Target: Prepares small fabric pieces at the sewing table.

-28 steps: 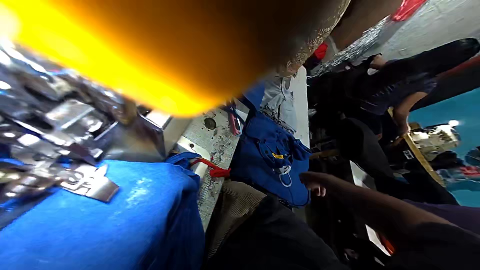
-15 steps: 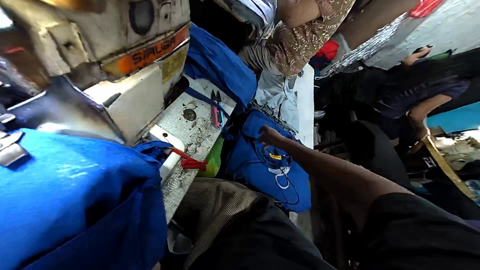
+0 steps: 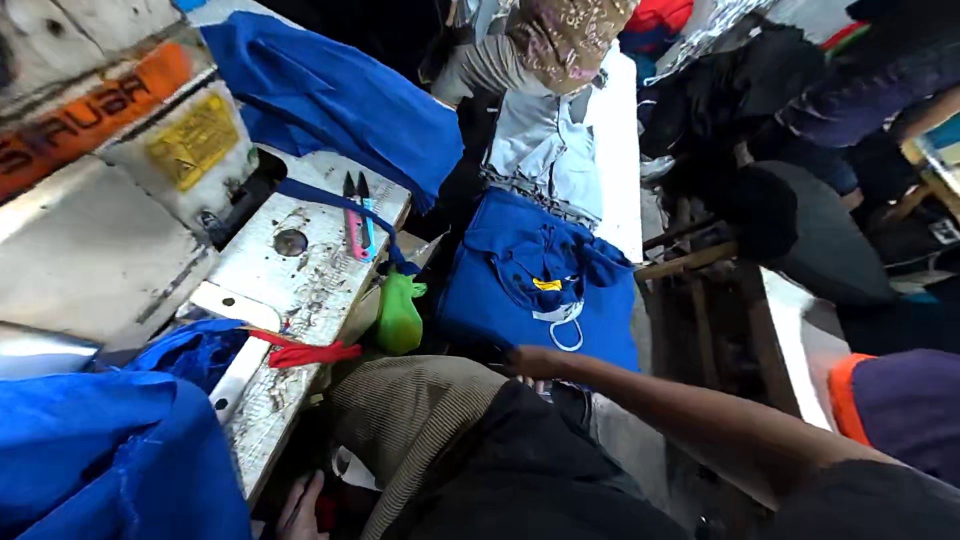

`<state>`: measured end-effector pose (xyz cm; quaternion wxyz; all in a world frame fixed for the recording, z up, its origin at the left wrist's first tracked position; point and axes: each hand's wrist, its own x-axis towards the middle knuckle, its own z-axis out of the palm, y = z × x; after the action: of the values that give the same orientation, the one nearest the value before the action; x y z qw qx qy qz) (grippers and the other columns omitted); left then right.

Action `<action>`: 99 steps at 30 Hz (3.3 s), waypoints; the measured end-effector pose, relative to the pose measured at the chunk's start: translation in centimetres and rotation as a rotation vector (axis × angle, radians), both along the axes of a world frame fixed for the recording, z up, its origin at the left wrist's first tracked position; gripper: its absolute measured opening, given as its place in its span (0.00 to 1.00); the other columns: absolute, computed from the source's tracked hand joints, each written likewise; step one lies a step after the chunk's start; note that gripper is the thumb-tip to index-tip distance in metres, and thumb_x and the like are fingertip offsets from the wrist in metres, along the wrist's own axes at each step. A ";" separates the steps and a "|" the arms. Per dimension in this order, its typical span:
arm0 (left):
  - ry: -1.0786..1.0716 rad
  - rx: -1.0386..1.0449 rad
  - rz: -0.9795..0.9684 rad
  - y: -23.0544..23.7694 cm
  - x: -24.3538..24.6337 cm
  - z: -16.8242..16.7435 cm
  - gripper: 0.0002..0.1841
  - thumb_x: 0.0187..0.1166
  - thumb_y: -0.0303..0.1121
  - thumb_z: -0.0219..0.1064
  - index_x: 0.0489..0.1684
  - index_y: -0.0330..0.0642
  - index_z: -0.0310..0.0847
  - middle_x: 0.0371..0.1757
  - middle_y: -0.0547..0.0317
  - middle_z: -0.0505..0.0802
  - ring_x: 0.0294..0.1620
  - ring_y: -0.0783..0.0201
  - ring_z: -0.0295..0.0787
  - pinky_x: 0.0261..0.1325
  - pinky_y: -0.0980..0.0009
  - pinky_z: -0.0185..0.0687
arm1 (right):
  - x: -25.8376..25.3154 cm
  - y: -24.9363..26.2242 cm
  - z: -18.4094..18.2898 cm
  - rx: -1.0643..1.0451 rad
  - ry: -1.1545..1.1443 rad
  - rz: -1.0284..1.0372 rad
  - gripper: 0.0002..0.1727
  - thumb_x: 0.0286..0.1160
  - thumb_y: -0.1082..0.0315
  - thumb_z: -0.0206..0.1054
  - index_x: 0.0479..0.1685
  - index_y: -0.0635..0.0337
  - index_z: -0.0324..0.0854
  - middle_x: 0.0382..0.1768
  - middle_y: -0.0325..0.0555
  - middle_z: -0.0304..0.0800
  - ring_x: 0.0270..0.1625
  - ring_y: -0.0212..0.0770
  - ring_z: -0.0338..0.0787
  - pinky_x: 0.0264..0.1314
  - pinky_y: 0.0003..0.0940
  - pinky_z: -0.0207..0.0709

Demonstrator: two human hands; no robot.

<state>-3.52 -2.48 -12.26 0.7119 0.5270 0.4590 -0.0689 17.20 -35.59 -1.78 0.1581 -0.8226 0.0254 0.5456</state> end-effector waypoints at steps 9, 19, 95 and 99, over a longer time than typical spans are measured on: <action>-0.055 -0.057 0.134 0.0 0.3 -1.0 0.12 0.88 0.27 0.53 0.61 0.31 0.73 0.49 0.58 0.84 0.47 0.73 0.83 0.54 0.70 0.82 | 16.7 0.5 3.4 -0.215 -0.811 -0.122 0.31 0.92 0.50 0.51 0.77 0.69 0.72 0.75 0.75 0.74 0.79 0.74 0.73 0.74 0.75 0.65; -0.068 -0.040 0.123 0.3 0.1 -1.4 0.11 0.88 0.29 0.54 0.60 0.33 0.75 0.47 0.60 0.85 0.45 0.74 0.83 0.51 0.71 0.83 | 4.5 2.8 3.8 -0.007 0.218 0.060 0.42 0.90 0.36 0.44 0.72 0.71 0.75 0.58 0.70 0.87 0.59 0.69 0.88 0.64 0.72 0.75; -0.762 0.933 0.032 -3.3 0.0 24.0 0.04 0.82 0.26 0.66 0.47 0.38 0.85 0.48 0.65 0.92 0.51 0.80 0.88 0.56 0.80 0.86 | -0.7 21.1 13.0 1.404 0.140 0.881 0.41 0.66 0.61 0.81 0.79 0.68 0.68 0.57 0.53 0.88 0.57 0.38 0.90 0.63 0.34 0.84; -0.802 1.005 0.275 -1.5 1.0 25.4 0.05 0.82 0.32 0.68 0.46 0.43 0.89 0.42 0.68 0.95 0.44 0.77 0.92 0.50 0.79 0.90 | -4.1 23.4 12.6 1.622 0.237 0.447 0.15 0.68 0.71 0.77 0.52 0.59 0.81 0.39 0.28 0.91 0.41 0.20 0.89 0.45 0.20 0.85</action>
<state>-2.52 -3.98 13.16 0.4973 0.7167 0.1972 0.4473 13.09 -12.20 10.87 0.5838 -0.3778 -0.5204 0.4957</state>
